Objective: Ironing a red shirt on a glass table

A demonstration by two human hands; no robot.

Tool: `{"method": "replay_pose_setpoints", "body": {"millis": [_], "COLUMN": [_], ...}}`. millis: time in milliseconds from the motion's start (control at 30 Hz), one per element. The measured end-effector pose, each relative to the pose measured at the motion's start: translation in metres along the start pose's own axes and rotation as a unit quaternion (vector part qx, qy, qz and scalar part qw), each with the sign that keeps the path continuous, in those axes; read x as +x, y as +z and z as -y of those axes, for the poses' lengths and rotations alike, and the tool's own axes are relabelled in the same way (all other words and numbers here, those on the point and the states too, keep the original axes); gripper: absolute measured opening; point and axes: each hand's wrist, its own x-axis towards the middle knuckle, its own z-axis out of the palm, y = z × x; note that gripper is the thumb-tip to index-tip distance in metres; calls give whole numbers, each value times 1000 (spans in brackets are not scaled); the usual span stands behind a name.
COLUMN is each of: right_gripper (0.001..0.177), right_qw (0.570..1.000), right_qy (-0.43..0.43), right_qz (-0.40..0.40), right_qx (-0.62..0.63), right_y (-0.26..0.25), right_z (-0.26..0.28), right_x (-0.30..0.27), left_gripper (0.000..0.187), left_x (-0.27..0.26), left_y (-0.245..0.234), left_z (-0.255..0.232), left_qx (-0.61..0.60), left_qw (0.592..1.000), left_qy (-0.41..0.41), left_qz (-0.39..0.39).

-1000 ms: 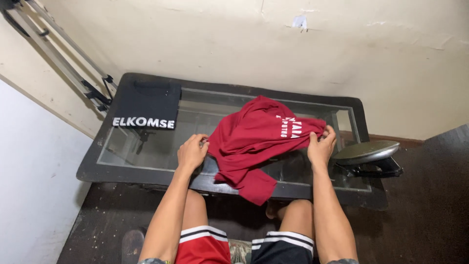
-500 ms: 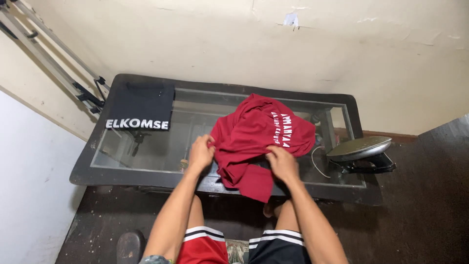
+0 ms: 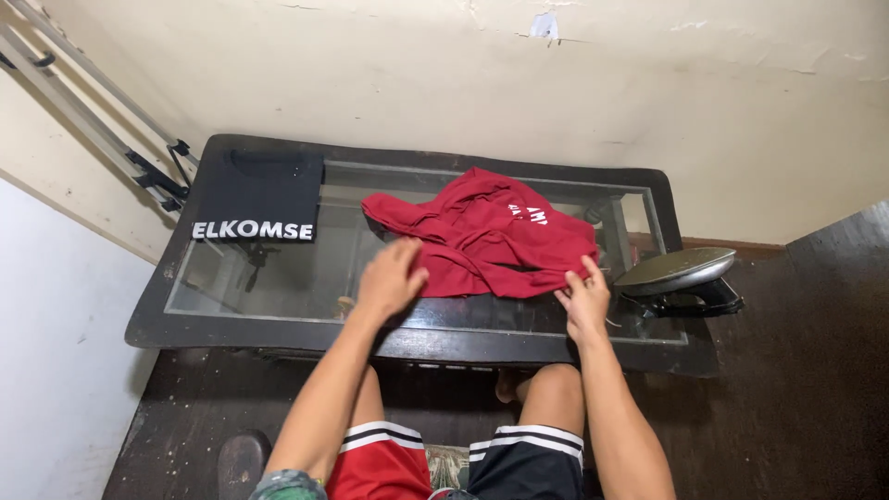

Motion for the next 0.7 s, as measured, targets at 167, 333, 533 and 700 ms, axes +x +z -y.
{"method": "replay_pose_setpoints", "body": {"millis": [167,333,533,700], "right_gripper": [46,30,72,61], "right_qw": [985,976,910,872], "right_qy": [-55,-85,-33,-25], "right_qz": [-9,-41,15,80], "right_qx": [-165,-197,-412,-483], "right_y": [-8,-54,-48,-45], "right_z": [-2,-55,-51,-32], "right_x": [4,91,55,36], "left_gripper": [46,25,30,60], "left_x": [3,-13,17,9], "left_y": [79,28,34,61], "left_z": [42,-12,-29,-54], "left_qx": [132,154,-28,140], "left_qw": [984,945,986,977], "left_qy": [-23,-4,-24,43], "left_qz": [117,289,161,156]}}
